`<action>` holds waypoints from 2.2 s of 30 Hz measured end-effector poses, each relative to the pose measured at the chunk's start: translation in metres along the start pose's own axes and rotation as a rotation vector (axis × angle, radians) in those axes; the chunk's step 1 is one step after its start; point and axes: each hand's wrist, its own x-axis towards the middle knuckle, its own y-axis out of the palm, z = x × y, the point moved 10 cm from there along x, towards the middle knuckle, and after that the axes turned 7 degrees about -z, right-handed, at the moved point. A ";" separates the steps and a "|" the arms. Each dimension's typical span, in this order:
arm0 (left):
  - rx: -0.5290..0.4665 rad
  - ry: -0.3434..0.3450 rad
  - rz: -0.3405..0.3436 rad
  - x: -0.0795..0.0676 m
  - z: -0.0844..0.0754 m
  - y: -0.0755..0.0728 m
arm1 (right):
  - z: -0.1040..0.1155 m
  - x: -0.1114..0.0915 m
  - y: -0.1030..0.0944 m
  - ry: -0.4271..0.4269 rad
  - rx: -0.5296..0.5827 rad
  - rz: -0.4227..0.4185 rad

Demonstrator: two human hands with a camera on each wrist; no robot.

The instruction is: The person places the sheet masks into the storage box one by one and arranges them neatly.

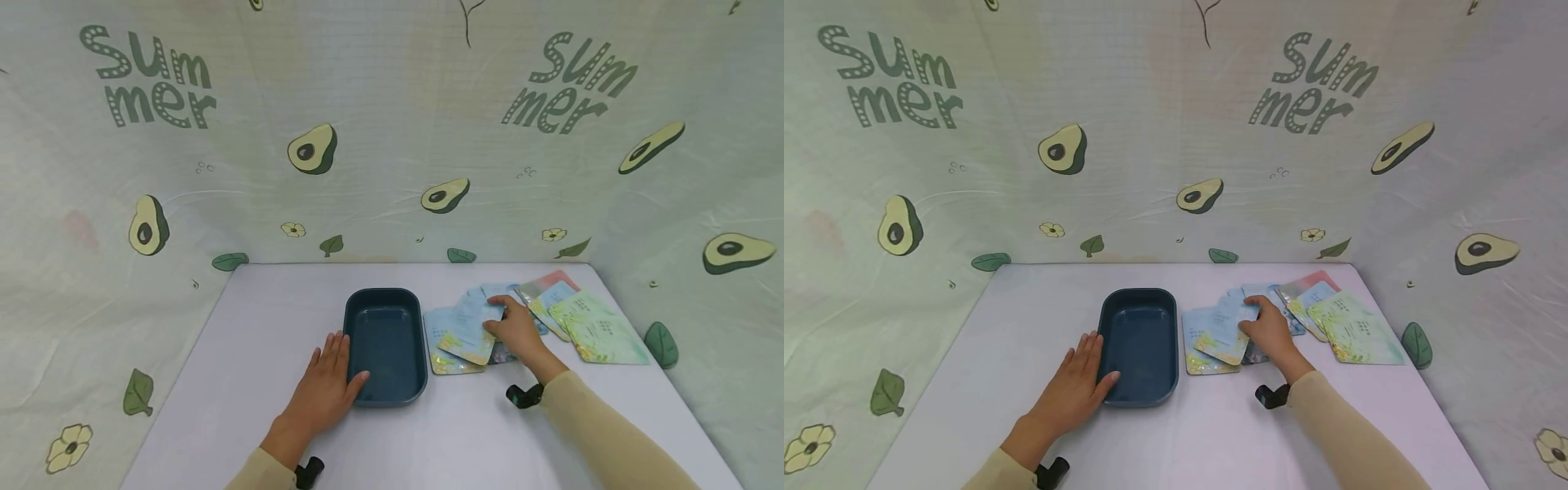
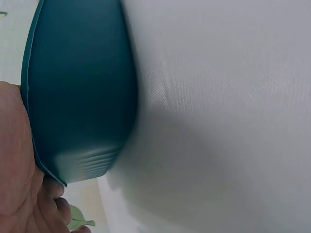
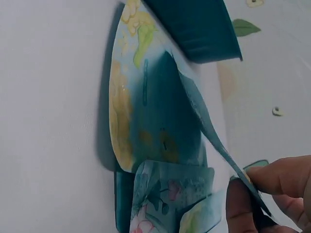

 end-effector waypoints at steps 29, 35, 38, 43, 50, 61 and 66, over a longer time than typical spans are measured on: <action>-0.027 -0.015 0.025 -0.001 -0.005 0.001 | 0.001 -0.005 0.039 0.021 0.071 0.103; -0.030 -0.014 0.026 -0.001 -0.006 0.002 | 0.000 -0.007 0.043 0.073 0.140 0.136; -0.032 -0.002 0.030 0.000 -0.007 0.002 | -0.001 -0.005 0.039 0.085 0.147 0.134; -0.009 0.025 0.020 0.000 -0.005 -0.002 | 0.002 -0.001 0.032 0.067 0.148 0.150; 0.065 0.024 0.026 -0.005 0.000 -0.004 | 0.014 0.004 0.013 0.077 0.134 0.109; 0.066 0.024 0.019 -0.005 0.001 -0.004 | 0.085 0.002 0.012 0.011 0.301 0.101; 0.046 0.006 0.021 -0.006 0.001 0.001 | 0.108 -0.006 0.043 0.010 0.364 0.139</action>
